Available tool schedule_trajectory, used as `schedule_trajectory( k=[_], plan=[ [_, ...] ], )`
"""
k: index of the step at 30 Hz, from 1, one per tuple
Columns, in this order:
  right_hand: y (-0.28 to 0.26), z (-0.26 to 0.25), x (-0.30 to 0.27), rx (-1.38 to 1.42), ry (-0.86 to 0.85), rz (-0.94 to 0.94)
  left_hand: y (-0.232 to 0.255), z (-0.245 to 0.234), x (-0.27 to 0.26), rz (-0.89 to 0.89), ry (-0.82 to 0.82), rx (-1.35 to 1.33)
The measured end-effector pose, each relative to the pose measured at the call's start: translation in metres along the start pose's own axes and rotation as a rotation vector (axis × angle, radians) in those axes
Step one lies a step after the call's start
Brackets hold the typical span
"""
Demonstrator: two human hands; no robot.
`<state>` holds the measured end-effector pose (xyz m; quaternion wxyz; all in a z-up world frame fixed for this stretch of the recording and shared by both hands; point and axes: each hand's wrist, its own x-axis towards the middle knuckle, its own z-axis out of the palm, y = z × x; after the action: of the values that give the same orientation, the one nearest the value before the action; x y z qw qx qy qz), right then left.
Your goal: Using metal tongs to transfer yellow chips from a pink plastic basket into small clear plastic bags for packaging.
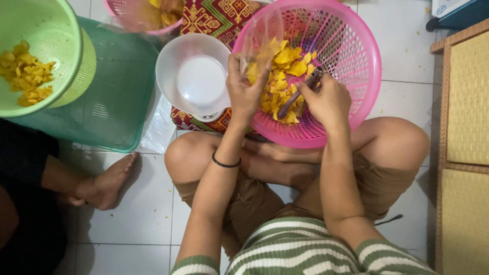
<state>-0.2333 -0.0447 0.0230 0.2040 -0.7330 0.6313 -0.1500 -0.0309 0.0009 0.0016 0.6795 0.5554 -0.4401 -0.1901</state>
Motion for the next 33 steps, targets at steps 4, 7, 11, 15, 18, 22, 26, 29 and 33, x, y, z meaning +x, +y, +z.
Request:
schedule_trajectory(
  k=[4,7,11,15,18,22,26,29,33],
  plan=[
    [-0.001,0.011,0.002,0.041,0.011,-0.06,0.0,0.0,-0.003,-0.001,-0.007,-0.026],
    [-0.011,0.02,0.0,0.328,-0.008,-0.091,-0.004,0.0,-0.002,0.019,-0.019,-0.044],
    [0.003,0.033,0.008,0.783,0.023,-0.218,-0.016,-0.001,-0.004,0.018,-0.018,-0.026],
    [-0.001,-0.004,-0.004,0.863,0.042,-0.385,-0.002,-0.002,0.002,0.003,-0.003,-0.099],
    [0.012,-0.018,-0.013,0.747,0.09,-0.438,-0.015,-0.001,0.0,-0.026,0.03,-0.067],
    [0.028,-0.012,-0.014,0.615,-0.016,-0.395,-0.027,-0.002,-0.002,-0.096,0.0,-0.39],
    [0.026,0.0,-0.009,0.51,-0.08,-0.41,-0.016,-0.002,-0.002,-0.074,-0.014,-0.383],
    [0.011,-0.019,-0.011,0.389,-0.099,-0.41,-0.009,-0.001,0.002,-0.047,-0.042,-0.336],
    [0.025,-0.027,-0.013,0.399,-0.103,-0.453,-0.006,-0.001,-0.001,-0.041,-0.039,-0.308]
  ],
)
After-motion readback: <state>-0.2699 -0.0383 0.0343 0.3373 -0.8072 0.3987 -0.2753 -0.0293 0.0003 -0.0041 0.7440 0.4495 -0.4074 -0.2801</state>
